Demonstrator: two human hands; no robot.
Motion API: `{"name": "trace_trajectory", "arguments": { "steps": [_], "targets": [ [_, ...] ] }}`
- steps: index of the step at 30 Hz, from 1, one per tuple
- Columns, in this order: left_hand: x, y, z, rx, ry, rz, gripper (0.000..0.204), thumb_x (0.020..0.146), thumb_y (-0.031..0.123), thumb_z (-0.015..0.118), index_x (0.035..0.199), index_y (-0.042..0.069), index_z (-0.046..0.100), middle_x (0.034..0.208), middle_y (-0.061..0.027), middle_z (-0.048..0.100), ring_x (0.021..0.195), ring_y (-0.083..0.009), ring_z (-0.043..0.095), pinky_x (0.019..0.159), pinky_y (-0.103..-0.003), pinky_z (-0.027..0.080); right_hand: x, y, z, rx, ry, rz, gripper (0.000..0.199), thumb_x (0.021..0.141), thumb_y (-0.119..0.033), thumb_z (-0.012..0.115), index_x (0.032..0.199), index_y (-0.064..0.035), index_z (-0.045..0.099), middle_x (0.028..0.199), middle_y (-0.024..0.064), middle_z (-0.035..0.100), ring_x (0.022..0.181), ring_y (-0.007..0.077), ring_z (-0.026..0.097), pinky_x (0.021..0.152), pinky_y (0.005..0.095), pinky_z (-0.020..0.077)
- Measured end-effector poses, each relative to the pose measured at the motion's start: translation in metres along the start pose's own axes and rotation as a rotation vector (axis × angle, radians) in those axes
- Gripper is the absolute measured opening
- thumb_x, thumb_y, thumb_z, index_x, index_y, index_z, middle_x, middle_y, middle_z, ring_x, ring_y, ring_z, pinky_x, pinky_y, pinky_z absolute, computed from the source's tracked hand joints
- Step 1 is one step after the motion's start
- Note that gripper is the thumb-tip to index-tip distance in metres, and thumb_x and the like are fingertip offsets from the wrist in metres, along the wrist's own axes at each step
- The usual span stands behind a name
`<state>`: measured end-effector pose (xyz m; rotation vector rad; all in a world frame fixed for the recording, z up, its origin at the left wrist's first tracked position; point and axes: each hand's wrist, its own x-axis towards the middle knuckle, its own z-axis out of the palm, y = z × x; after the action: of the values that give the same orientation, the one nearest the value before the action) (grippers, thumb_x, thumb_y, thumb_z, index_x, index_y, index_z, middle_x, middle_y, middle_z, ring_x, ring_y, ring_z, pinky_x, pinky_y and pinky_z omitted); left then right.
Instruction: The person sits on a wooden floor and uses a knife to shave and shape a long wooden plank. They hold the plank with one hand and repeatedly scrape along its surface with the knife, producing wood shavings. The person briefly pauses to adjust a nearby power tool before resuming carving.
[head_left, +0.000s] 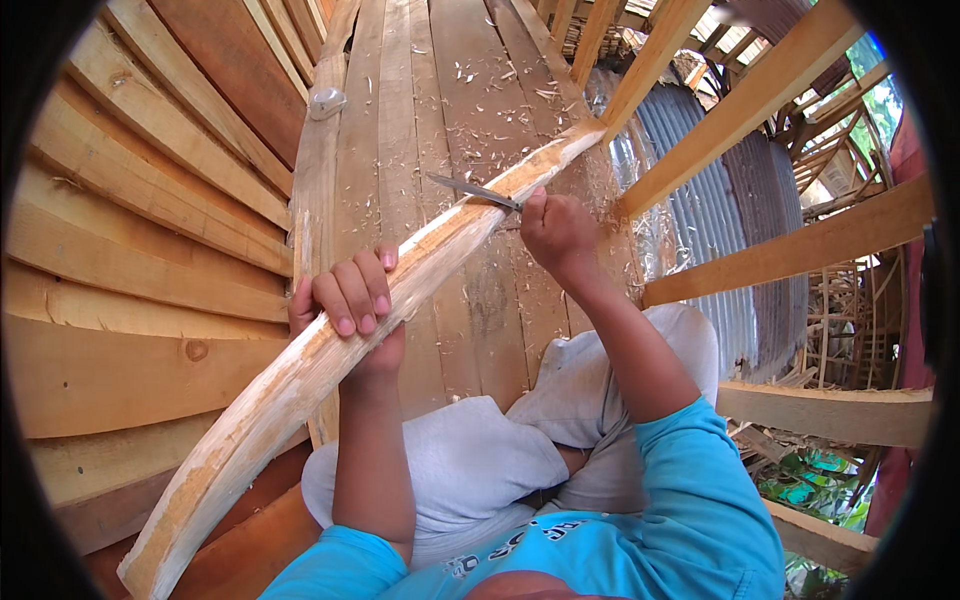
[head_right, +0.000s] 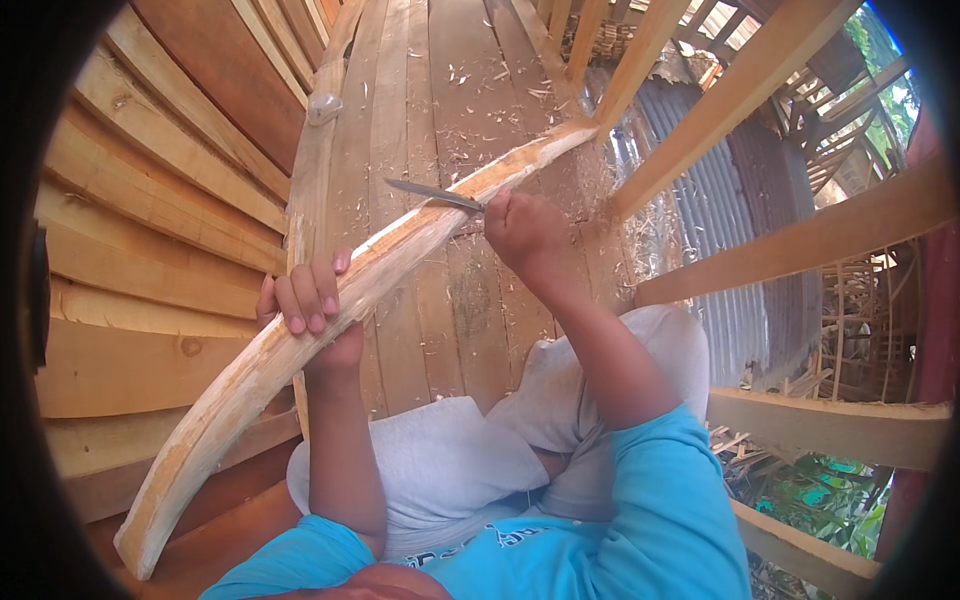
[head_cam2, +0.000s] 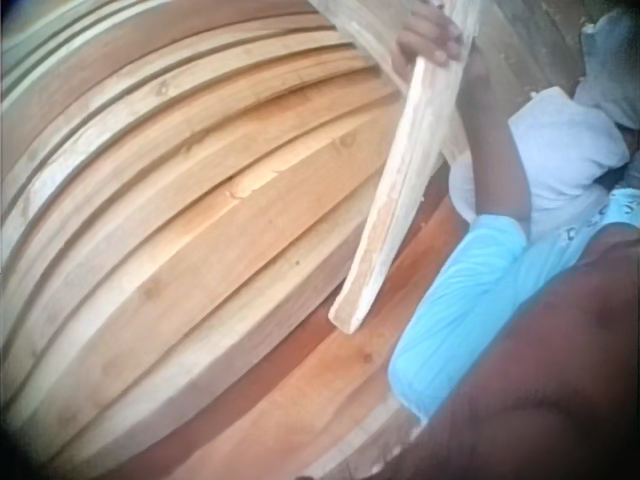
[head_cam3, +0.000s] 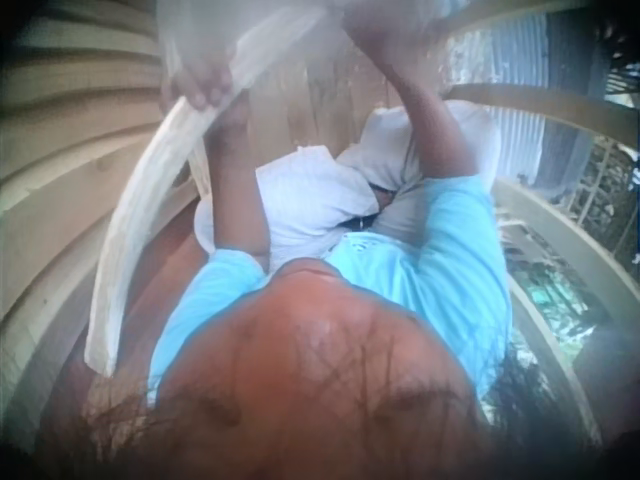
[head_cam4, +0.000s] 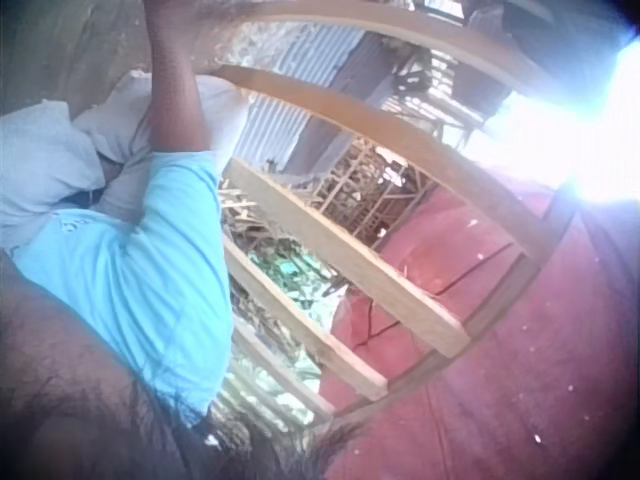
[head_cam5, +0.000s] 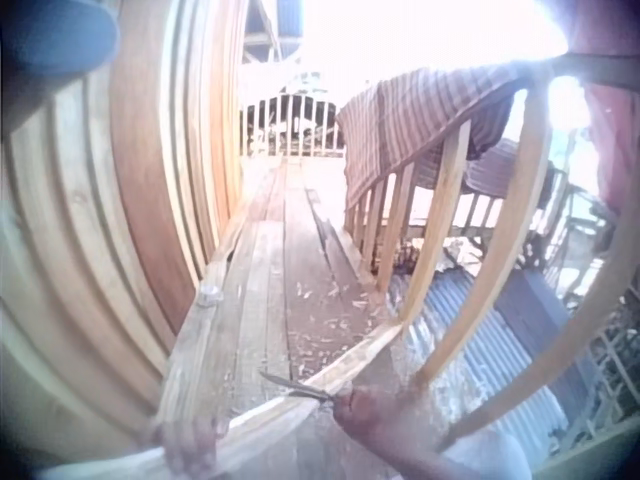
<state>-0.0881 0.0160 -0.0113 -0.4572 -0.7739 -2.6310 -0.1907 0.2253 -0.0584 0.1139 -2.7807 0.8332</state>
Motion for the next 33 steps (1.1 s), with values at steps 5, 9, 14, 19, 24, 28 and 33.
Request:
{"name": "trace_trajectory", "arguments": {
  "steps": [5,9,14,19,24,28,33],
  "targets": [
    [0.001,-0.001,-0.001,-0.024,0.0,0.014,0.049,0.099,0.021,0.025,0.054,0.019,0.043,0.052,0.0003,0.044,0.065,-0.0154,0.044,0.09,-0.035,0.037,-0.004,-0.001,0.002,-0.011,0.074,-0.054,0.052,0.095,-0.027,0.039,0.061,0.003,0.064,0.061,0.0275,0.06,0.061,0.0461,0.063,0.064,0.0558,0.0514],
    [0.001,0.002,-0.009,-0.055,-0.034,0.041,0.048,0.099,0.02,0.026,0.054,0.019,0.044,0.052,0.0005,0.043,0.064,-0.0151,0.043,0.09,-0.035,0.037,-0.027,-0.044,-0.014,-0.128,-0.078,-0.032,0.052,0.096,-0.028,0.038,0.063,0.0015,0.065,0.06,0.0256,0.061,0.058,0.0452,0.063,0.061,0.0563,0.0517],
    [0.002,-0.003,-0.005,-0.064,-0.051,0.013,0.049,0.099,0.02,0.026,0.055,0.019,0.045,0.052,0.0003,0.044,0.064,-0.015,0.043,0.089,-0.034,0.037,0.013,0.031,0.0,0.018,0.069,0.021,0.06,0.098,-0.034,0.036,0.063,0.0049,0.065,0.066,0.031,0.061,0.067,0.0503,0.063,0.069,0.0566,0.0507],
    [0.004,-0.001,-0.008,-0.052,-0.092,0.042,0.05,0.1,0.02,0.025,0.055,0.019,0.047,0.052,0.0004,0.045,0.064,-0.0149,0.045,0.088,-0.033,0.036,0.007,0.006,-0.011,0.054,0.045,0.096,0.058,0.098,-0.032,0.037,0.062,0.0056,0.063,0.068,0.0328,0.06,0.069,0.053,0.061,0.074,0.0597,0.048],
    [0.003,-0.001,-0.005,-0.067,-0.061,0.033,0.051,0.101,0.02,0.025,0.054,0.019,0.046,0.052,0.0001,0.045,0.064,-0.0147,0.045,0.088,-0.033,0.037,-0.016,-0.022,-0.006,0.016,-0.113,-0.053,0.051,0.095,-0.029,0.037,0.066,0.0025,0.065,0.068,0.0284,0.063,0.067,0.0473,0.063,0.066,0.0575,0.0498],
    [0.003,-0.002,-0.001,-0.052,-0.032,0.012,0.051,0.101,0.02,0.025,0.055,0.019,0.046,0.052,-0.0001,0.044,0.063,-0.015,0.045,0.09,-0.033,0.037,0.0,0.009,0.004,0.026,0.028,-0.055,0.052,0.095,-0.028,0.037,0.066,0.0046,0.065,0.065,0.0285,0.061,0.064,0.047,0.063,0.065,0.0567,0.0502],
    [0.002,0.0,-0.01,-0.056,-0.062,0.033,0.051,0.101,0.019,0.024,0.055,0.019,0.047,0.052,0.0001,0.045,0.064,-0.0151,0.045,0.09,-0.034,0.037,-0.034,-0.044,-0.014,0.069,-0.155,-0.015,0.054,0.096,-0.027,0.036,0.062,0.0057,0.062,0.063,0.0308,0.059,0.063,0.0497,0.061,0.067,0.059,0.0483]
  ]
}}
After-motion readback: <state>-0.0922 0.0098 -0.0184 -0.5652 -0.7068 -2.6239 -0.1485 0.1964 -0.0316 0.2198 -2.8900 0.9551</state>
